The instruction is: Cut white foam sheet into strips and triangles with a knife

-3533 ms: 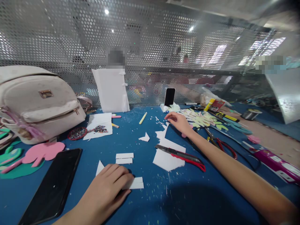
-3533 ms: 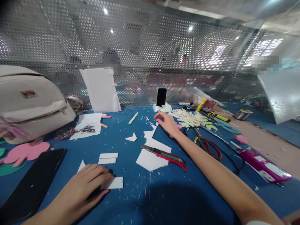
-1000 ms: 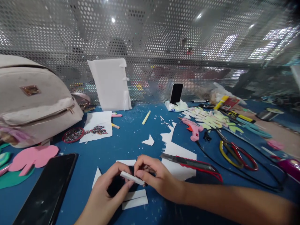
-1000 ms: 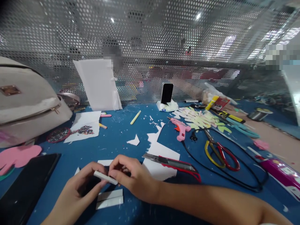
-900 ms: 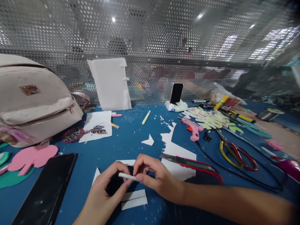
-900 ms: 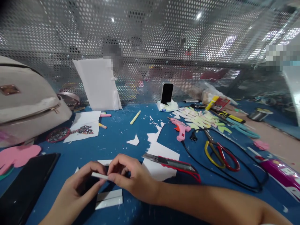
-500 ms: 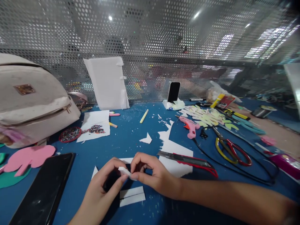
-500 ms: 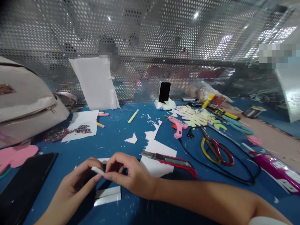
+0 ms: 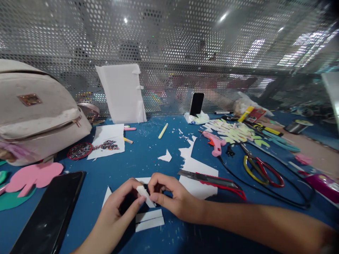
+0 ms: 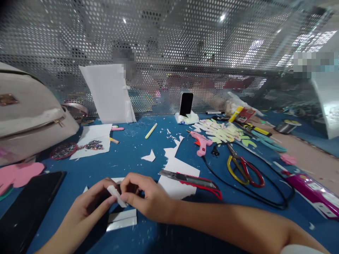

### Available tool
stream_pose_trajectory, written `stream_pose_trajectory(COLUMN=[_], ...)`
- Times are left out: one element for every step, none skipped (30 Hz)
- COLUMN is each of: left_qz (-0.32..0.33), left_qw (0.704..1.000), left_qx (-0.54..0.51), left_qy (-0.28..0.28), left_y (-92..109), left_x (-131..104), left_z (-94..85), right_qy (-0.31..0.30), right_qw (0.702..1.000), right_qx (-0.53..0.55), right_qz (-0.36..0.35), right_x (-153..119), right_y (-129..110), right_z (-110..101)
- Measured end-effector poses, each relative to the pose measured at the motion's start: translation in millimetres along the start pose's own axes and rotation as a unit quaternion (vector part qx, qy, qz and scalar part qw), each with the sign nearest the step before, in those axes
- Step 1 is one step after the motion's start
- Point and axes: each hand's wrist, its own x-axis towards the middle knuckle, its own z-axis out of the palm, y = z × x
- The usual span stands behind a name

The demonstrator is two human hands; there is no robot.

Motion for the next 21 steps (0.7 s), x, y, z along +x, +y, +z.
stream_pose_trajectory(left_qz=[0.0, 0.001, 0.001, -0.001, -0.002, -0.004, -0.001, 0.001, 0.002, 0.004, 0.004, 0.004, 0.005, 0.006, 0.009, 0.007, 0.005, 0.0, -0.007, -0.013, -0.017], left_qw=[1.0, 1.0, 1.0, 1.0, 1.0, 0.999, 0.999, 0.999, 0.999, 0.999, 0.999, 0.999, 0.999, 0.999, 0.999, 0.999, 0.999, 0.999, 0.999, 0.999, 0.999], left_qx=[0.005, 0.01, 0.016, 0.022, 0.026, 0.03, 0.032, 0.035, 0.037, 0.037, 0.038, 0.04, 0.043, 0.045, 0.044, 0.043, 0.04, 0.036, 0.033, 0.03, 0.026], left_qy=[0.0, -0.001, -0.004, -0.006, -0.01, -0.013, -0.014, -0.014, -0.014, -0.016, -0.018, -0.021, -0.023, -0.026, -0.028, -0.032, -0.034, -0.038, -0.04, -0.037, -0.03], left_y=[0.3, 0.6, 1.1, 1.7, 2.2, 2.8, 3.2, 3.7, 4.0, 4.3, 4.4, 4.4, 4.2, 3.8, 3.2, 2.3, 1.2, 0.0, -1.2, -2.2, -2.9], left_x=[0.4, 0.9, 1.2, 1.5, 1.7, 1.7, 1.7, 1.7, 1.8, 2.0, 2.2, 2.5, 2.8, 3.0, 2.8, 2.4, 1.7, 0.6, -0.6, -1.8, -2.8], left_z=[0.5, 1.2, 2.0, 2.7, 3.3, 3.9, 4.3, 4.5, 4.7, 4.8, 4.8, 4.8, 4.8, 4.8, 4.8, 4.8, 4.8, 4.7, 4.7, 4.6, 4.4], right_qy=[0.008, 0.016, 0.022, 0.024, 0.025, 0.024, 0.022, 0.022, 0.022, 0.023, 0.023, 0.02, 0.015, 0.009, 0.002, -0.006, -0.013, -0.019, -0.022, -0.023, -0.022], right_qw=[1.0, 1.0, 1.0, 0.999, 0.999, 0.999, 0.999, 0.999, 0.999, 0.999, 0.999, 0.999, 1.0, 1.0, 1.0, 1.0, 1.0, 1.0, 1.0, 1.0, 1.0], right_qx=[0.002, 0.007, 0.013, 0.02, 0.025, 0.027, 0.026, 0.025, 0.023, 0.022, 0.021, 0.021, 0.02, 0.018, 0.016, 0.014, 0.013, 0.011, 0.009, 0.008, 0.009], right_qz=[0.005, 0.01, 0.013, 0.015, 0.015, 0.013, 0.013, 0.013, 0.015, 0.017, 0.019, 0.019, 0.018, 0.016, 0.016, 0.016, 0.018, 0.019, 0.019, 0.018, 0.019], right_x=[-0.4, -0.8, -1.1, -1.3, -1.4, -1.3, -1.1, -0.9, -0.6, -0.4, -0.1, 0.1, 0.2, 0.2, 0.2, 0.0, -0.3, -0.7, -1.1, -1.7, -2.1], right_y=[0.5, 1.3, 2.1, 2.9, 3.7, 4.2, 4.6, 4.8, 4.7, 4.4, 4.0, 3.5, 3.1, 2.7, 2.4, 2.4, 2.7, 3.2, 4.0, 5.0, 6.1], right_z=[0.0, 0.0, -0.1, -0.1, -0.2, -0.2, -0.3, -0.3, -0.4, -0.4, -0.5, -0.6, -0.7, -0.8, -0.9, -1.0, -1.1, -1.1, -1.2, -1.2, -1.2])
